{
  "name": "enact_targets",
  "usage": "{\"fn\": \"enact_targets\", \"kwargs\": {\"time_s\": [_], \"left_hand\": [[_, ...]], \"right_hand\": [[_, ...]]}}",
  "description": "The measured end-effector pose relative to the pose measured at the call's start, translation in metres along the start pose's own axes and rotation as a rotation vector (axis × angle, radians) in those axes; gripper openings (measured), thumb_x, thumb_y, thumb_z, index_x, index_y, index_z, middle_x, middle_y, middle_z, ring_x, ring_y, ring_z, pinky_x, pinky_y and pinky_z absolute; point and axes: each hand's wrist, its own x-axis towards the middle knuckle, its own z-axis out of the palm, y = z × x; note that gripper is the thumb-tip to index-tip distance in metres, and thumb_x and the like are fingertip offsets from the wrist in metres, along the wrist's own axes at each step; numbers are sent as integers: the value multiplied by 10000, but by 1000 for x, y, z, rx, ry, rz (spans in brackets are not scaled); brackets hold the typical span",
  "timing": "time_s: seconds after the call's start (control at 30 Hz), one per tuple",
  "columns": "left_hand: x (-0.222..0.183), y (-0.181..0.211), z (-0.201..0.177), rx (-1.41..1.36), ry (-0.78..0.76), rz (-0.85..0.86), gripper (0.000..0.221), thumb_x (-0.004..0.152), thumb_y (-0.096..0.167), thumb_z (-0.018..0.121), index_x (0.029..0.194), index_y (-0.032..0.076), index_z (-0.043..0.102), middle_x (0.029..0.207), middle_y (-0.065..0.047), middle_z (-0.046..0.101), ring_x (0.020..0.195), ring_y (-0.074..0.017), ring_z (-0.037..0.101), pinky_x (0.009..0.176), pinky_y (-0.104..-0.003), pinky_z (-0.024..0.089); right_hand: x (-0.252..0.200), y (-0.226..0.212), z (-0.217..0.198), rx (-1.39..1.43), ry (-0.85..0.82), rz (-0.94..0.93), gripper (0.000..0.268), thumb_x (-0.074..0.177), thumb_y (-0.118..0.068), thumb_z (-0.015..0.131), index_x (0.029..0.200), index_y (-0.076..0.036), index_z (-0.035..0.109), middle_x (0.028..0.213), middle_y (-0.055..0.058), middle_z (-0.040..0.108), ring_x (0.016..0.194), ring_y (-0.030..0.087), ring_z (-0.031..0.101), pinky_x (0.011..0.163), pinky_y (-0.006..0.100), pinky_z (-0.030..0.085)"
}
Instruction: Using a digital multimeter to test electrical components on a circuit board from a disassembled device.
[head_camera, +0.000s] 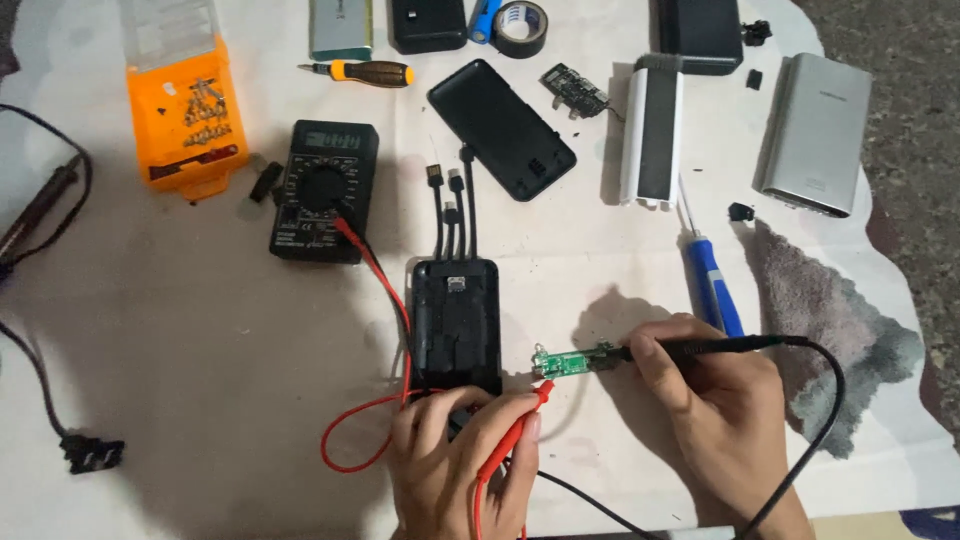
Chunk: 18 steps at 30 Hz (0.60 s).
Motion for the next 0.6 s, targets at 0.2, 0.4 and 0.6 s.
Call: {"fn": "enact_targets", "kwargs": {"time_s": [0.2,0.4,0.6], "left_hand": [[4,1,-2,-37,5,72,105,888,156,732,990,181,744,908,70,746,767,-150,669,764,-357,470],[1,2,-3,-40,-2,20,125,875,162,753,994,201,750,897,68,752,799,-148,680,820,-368,466],[0,4,-2,-47,6,5,136,879,160,741,1009,197,755,874,59,743,812,-151,676,845,-370,444]], "right_hand": [[1,-1,-1,-61,-23,-29,399,974,-219,632,642,0,657,817,13,746,764,106,667,697,262,507],[0,-2,0,17,-17,-37,359,976,-175,633,679,26,656,840,51,730,821,140,660,739,282,513],[0,4,-1,-17,-4,-63,344,968,-182,641,706,37,689,858,60,751,835,144,692,748,265,543]]}}
